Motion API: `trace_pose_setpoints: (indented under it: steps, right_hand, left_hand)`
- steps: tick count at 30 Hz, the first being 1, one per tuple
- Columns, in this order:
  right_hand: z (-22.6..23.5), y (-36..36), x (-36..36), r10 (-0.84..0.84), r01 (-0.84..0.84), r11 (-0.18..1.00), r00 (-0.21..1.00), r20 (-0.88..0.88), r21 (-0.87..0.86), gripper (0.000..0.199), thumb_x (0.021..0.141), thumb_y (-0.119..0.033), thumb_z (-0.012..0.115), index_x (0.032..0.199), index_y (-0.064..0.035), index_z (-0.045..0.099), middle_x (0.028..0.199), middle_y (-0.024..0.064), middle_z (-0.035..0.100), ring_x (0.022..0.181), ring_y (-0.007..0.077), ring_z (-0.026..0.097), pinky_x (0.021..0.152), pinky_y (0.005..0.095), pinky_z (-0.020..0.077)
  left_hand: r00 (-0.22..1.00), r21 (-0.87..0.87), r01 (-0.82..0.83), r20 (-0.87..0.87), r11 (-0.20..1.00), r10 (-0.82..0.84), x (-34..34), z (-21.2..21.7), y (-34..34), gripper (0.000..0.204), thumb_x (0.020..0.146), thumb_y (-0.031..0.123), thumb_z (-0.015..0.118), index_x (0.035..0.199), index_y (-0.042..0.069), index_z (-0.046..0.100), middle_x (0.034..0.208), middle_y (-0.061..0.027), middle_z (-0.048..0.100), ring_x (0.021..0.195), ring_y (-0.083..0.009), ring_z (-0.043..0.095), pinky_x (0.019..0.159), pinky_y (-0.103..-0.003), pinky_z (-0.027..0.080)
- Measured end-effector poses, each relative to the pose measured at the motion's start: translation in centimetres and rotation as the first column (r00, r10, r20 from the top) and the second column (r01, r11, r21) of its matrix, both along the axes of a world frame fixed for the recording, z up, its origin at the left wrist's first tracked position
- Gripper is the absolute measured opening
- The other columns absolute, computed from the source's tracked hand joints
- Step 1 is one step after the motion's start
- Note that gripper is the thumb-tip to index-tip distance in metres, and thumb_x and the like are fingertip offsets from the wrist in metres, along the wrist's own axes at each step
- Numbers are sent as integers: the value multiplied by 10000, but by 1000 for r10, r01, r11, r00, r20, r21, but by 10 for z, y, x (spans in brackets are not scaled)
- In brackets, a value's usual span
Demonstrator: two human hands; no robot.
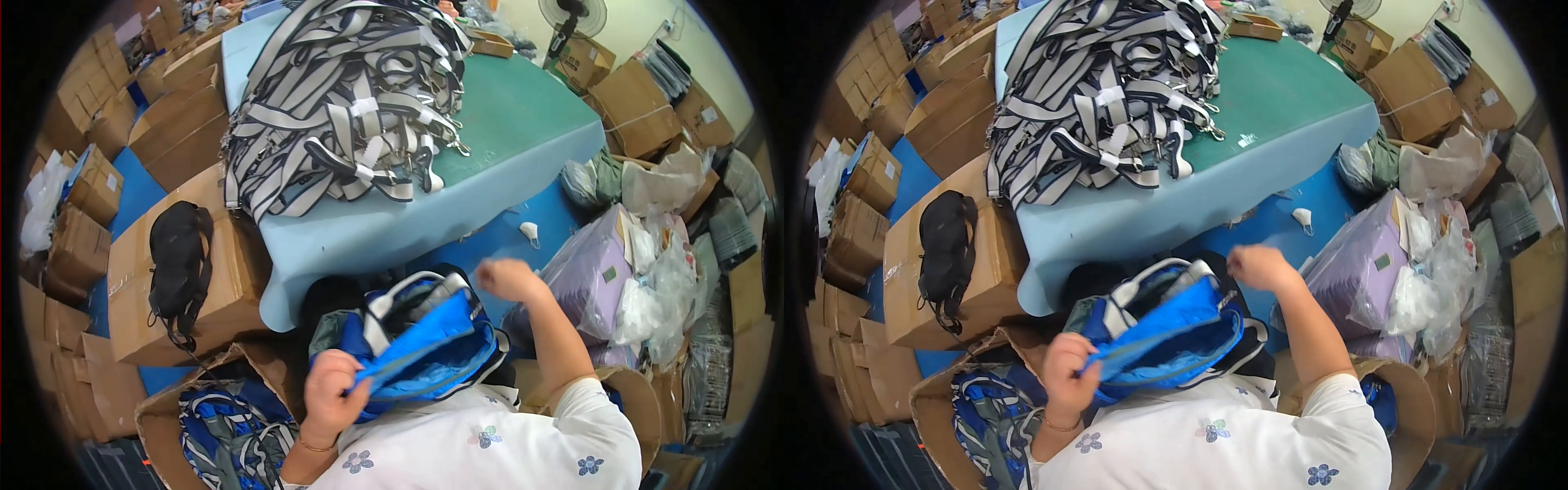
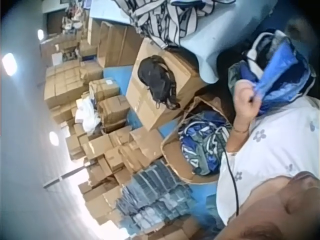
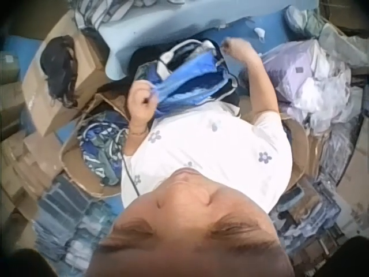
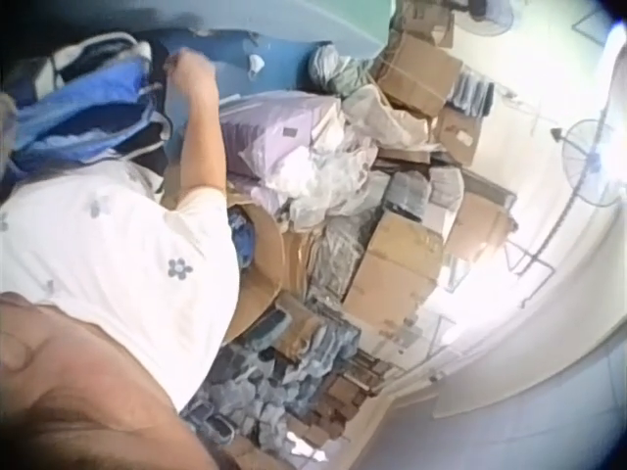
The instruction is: Attaching striped shoulder straps with metal clips to blue sports bags.
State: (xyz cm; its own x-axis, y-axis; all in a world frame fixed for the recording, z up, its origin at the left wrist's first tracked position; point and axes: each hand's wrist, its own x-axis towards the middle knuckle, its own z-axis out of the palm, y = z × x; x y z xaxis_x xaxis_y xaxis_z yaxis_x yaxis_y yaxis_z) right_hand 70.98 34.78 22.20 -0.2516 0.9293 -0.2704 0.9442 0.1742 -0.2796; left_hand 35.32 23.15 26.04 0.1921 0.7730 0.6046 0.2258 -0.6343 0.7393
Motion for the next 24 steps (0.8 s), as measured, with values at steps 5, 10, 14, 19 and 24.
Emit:
trace_pose_setpoints:
  steps: [5, 10, 14, 19, 24]
  right_hand:
    - [58, 75, -96, 160, 111, 801, 907, -389, 588, 284, 764, -243, 724, 981, -104, 604, 940, 76, 627, 895, 286, 609, 729, 401, 497]
    - [79, 138, -179, 142, -62, 590, 989, -28, 805, 460, 717, -381, 750, 1044, -85, 619, 1051, 54, 562, 1062, 280, 487, 884, 403, 412]
    - [85, 165, -184, 218, -69, 457, 975, -37, 887, 227, 742, -258, 684, 868, -71, 650, 973, 74, 608, 1022, 265, 538, 840, 421, 393]
    - [165, 127, -174, 369, 170, 841, 514, -774, 514, 232, 954, -210, 499, 1036, 3, 539, 874, 103, 641, 828, 178, 611, 705, 337, 460]
    - [183, 43, -165, 467, -170, 877, 83, -880, 449, 258, 999, -169, 388, 1184, 4, 442, 1014, 150, 642, 875, 184, 632, 785, 312, 502]
  left_hand:
    - [971, -32, 175, -160, 984, -178, 17, -6, -10, 270, 679, 28, 785, 733, 48, 522, 819, -119, 556, 753, -288, 571, 664, -354, 481]
    - [903, -198, 208, -339, 958, -266, 7, 0, -16, 232, 694, 68, 767, 800, 46, 562, 857, -118, 555, 839, -281, 565, 739, -346, 475]
    - [933, -271, 207, -235, 940, -273, -3, -1, -24, 296, 683, 42, 722, 935, 48, 567, 914, -137, 545, 850, -307, 565, 762, -349, 482]
    - [978, -363, 133, -101, 922, -180, -7, -11, -11, 235, 739, 29, 628, 969, 38, 582, 919, -143, 557, 831, -315, 577, 726, -353, 496]
    - [996, -519, -46, 37, 854, 76, -3, -33, 18, 155, 822, 75, 643, 968, 23, 635, 874, -112, 633, 815, -235, 620, 736, -311, 482]
